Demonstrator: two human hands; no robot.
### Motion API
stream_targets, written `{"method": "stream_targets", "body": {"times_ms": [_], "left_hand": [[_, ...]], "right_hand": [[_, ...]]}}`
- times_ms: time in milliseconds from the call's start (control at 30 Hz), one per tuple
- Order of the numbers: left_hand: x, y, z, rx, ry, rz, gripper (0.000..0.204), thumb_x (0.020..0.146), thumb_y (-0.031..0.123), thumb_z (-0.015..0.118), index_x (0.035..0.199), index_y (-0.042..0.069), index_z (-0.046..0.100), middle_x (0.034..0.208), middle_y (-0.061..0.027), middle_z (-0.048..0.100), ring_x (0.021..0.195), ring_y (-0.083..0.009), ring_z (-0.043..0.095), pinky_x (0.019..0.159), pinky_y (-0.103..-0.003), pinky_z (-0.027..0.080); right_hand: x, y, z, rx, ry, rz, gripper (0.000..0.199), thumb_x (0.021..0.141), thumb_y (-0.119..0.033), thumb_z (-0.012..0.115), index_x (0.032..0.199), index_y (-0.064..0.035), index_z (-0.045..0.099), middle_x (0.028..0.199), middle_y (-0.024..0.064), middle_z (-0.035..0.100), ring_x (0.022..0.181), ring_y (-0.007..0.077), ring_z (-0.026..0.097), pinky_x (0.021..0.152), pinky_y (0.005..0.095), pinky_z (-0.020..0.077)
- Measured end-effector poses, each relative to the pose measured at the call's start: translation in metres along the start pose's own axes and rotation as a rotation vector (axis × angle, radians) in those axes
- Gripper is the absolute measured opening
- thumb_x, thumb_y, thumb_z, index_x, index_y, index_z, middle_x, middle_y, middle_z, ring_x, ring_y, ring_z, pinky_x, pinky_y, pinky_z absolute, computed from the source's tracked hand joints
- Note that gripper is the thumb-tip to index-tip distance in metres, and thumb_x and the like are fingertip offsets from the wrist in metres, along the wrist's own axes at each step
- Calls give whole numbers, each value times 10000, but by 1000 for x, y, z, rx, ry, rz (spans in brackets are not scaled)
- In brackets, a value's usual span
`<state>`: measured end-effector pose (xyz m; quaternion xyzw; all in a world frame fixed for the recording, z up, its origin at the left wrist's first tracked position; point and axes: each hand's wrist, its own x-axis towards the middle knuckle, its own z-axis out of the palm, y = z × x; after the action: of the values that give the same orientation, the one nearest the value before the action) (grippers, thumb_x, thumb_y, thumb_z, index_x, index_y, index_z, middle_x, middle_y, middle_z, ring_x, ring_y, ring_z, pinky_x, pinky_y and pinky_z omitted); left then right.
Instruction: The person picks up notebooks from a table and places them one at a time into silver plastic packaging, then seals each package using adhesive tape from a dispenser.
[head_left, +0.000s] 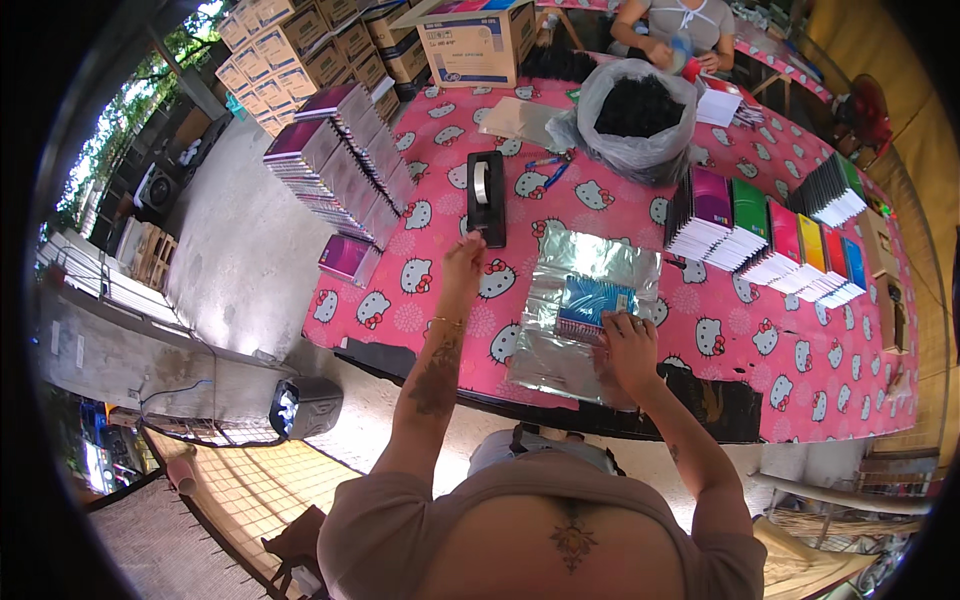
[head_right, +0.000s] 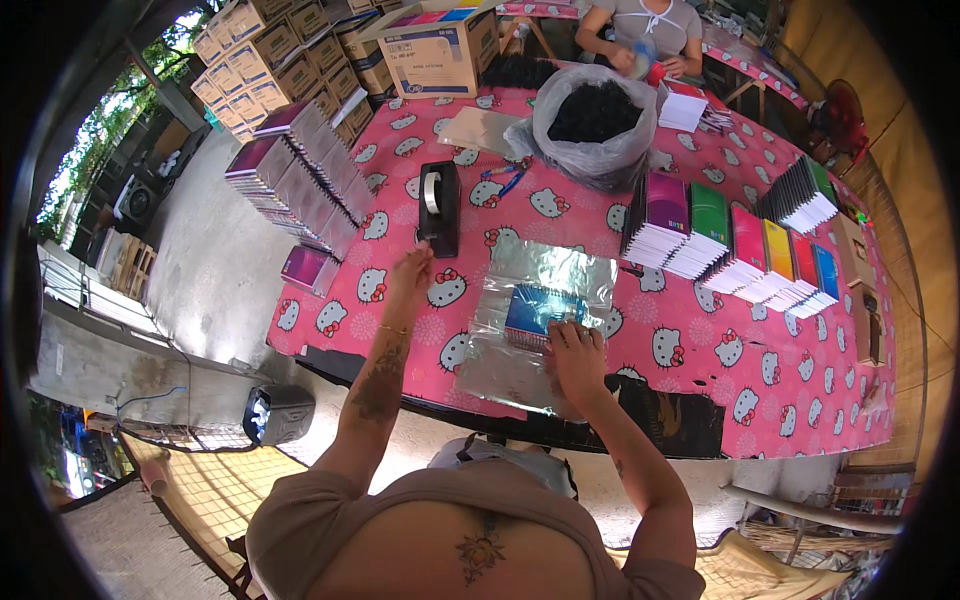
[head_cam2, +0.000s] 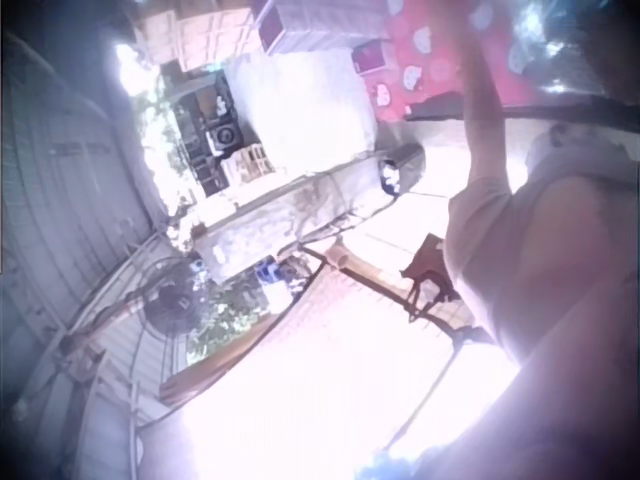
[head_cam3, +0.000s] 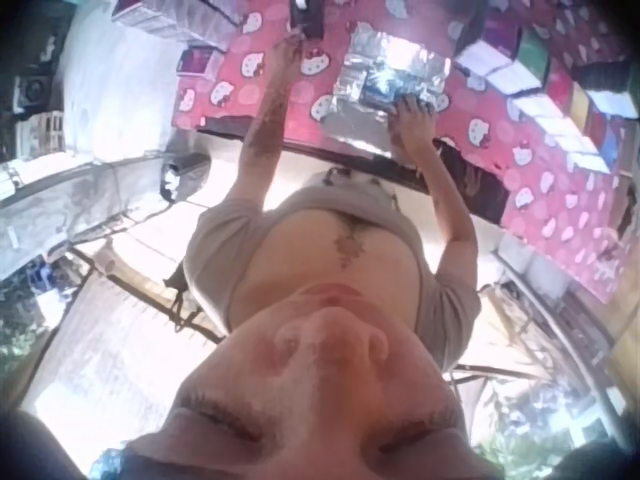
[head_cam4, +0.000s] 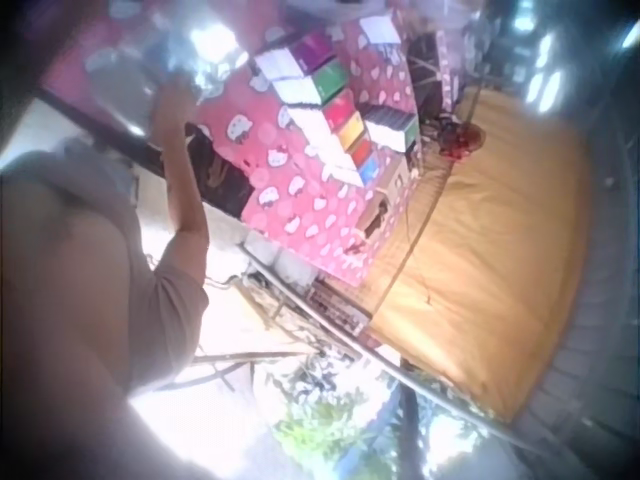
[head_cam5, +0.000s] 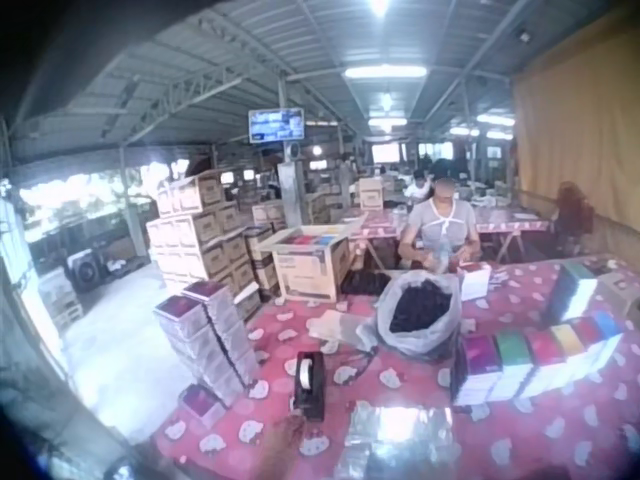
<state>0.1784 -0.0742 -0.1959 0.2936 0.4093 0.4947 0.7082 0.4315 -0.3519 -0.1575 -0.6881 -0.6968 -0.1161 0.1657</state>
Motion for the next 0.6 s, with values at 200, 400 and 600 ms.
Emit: {"method": "stream_targets", "body": {"times_ms": [200,400,600], "left_hand": [[-11,38,20,1345,293,418,157,825,83,625,823,-10,752,715,-60,714,597,-122,638,537,-277,491],[-105,-25,97,941,-268,306,195,783,203,724,839,24,776,669,-103,707,632,-113,655,614,-317,523],[-146,-75,148,1813,-244,379,466,841,512,692,720,63,705,837,-201,699,817,-394,685,687,-499,521]], "right_hand": [[-5,11,2,56,31,-42,354,854,-237,654,1186,-114,632,1088,38,610,1097,211,618,938,413,423],[-3,19,1,109,48,-86,330,834,-246,677,1119,-81,645,1074,38,610,1069,208,617,918,411,427],[-6,23,8,134,26,-100,327,844,-269,683,1123,-102,648,1075,45,612,1039,221,606,914,420,419]]}}
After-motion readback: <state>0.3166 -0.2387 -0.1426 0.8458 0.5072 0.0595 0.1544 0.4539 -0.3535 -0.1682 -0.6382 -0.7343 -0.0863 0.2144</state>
